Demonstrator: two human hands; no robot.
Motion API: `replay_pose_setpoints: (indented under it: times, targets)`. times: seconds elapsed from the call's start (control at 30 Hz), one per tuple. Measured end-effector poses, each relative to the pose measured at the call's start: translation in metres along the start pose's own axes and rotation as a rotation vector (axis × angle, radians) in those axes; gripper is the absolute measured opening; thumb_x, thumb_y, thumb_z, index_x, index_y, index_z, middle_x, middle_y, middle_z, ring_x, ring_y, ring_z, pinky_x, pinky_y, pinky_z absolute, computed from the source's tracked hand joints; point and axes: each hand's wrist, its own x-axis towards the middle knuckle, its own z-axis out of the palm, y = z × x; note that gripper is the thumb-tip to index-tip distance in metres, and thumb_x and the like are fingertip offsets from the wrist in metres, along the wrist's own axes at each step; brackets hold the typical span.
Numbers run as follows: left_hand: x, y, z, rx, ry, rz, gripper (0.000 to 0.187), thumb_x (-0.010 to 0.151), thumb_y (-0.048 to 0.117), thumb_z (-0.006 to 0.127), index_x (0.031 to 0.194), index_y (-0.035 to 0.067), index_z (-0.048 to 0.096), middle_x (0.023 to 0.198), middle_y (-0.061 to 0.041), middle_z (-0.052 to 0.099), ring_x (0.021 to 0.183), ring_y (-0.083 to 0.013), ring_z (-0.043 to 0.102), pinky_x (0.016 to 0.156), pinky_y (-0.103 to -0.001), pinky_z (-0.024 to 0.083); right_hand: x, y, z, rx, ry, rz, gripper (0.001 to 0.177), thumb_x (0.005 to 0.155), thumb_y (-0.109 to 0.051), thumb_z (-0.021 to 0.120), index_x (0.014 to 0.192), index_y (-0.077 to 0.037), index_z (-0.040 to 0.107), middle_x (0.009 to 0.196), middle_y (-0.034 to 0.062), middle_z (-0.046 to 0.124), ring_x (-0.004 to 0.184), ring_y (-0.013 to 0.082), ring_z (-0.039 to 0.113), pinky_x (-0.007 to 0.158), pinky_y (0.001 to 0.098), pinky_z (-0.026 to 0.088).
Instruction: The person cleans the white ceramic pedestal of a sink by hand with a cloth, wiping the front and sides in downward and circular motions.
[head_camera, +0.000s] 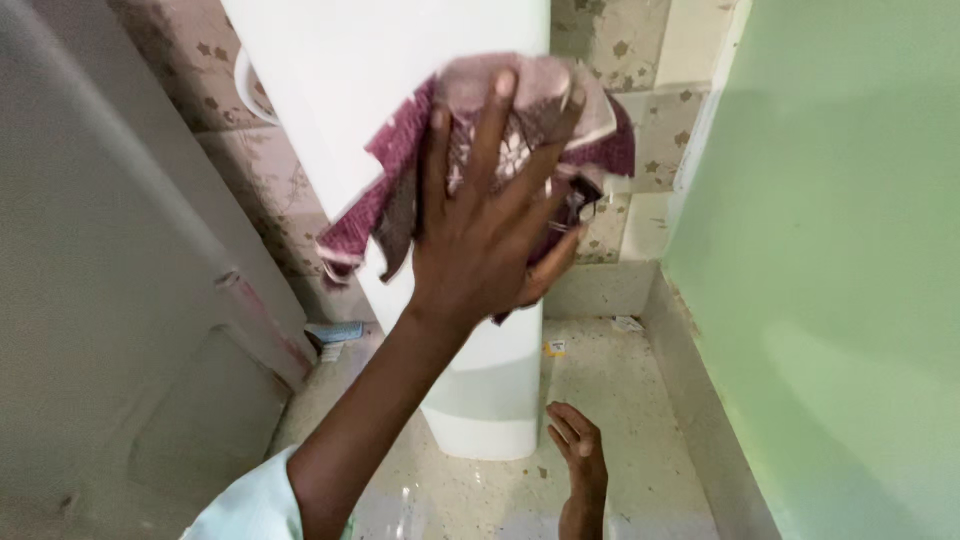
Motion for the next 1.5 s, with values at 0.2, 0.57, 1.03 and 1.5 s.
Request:
replay_pose_setpoints:
  times: [0.2, 0.57, 1.03, 1.5]
  targets:
    - [-0.121, 0.072, 0.054, -0.327, -0.265, -0.03, 0.062, 0.103, 0.049, 0.064, 0.154, 0.014, 0.056, 0.163, -0.013, 0.043, 0.152, -0.0302, 0.031, 0.124, -0.058, 0.017, -0.008, -0.021, 0.0, -0.013, 0.041, -0.073, 0.091, 0.092, -0.072, 0.034, 0.145, 0.001, 0.04, 0.144, 0.0228, 0.054, 0.138, 0.0356, 0.053, 0.117, 0.0511, 0.038]
    - [-0.074, 0.029, 0.015, -1.672, -0.312, -0.25, 0.058, 0.105, 0.031, 0.065, 0.156, 0.023, 0.039, 0.159, -0.004, 0.05, 0.147, -0.0222, 0.054, 0.121, -0.044, 0.049, -0.011, -0.015, -0.001, -0.011, 0.002, -0.107, 0.089, 0.093, -0.073, 0.033, 0.145, 0.0, 0.04, 0.144, 0.0247, 0.053, 0.134, 0.0377, 0.057, 0.114, 0.0509, 0.043]
    - [-0.051, 0.028, 0.033, -0.042, -0.172, 0.024, 0.058, 0.103, 0.062, 0.067, 0.133, 0.014, 0.073, 0.177, 0.0, 0.023, 0.16, -0.0433, 0.006, 0.121, -0.077, -0.004, -0.005, -0.015, -0.01, 0.018, 0.054, -0.071, 0.082, 0.096, -0.069, 0.031, 0.142, -0.002, 0.043, 0.141, 0.0221, 0.056, 0.133, 0.0349, 0.059, 0.112, 0.0496, 0.045]
    - [-0.172, 0.084, 0.001, -0.655, -0.469, -0.008, 0.055, 0.091, 0.035, 0.074, 0.142, 0.02, 0.056, 0.167, -0.01, 0.031, 0.159, -0.0344, 0.011, 0.126, -0.06, 0.014, -0.067, -0.07, 0.031, -0.313, -0.109, -0.589, 0.079, 0.106, -0.055, 0.042, 0.16, -0.003, 0.016, 0.163, 0.0211, 0.023, 0.154, 0.0364, 0.026, 0.126, 0.0539, 0.024]
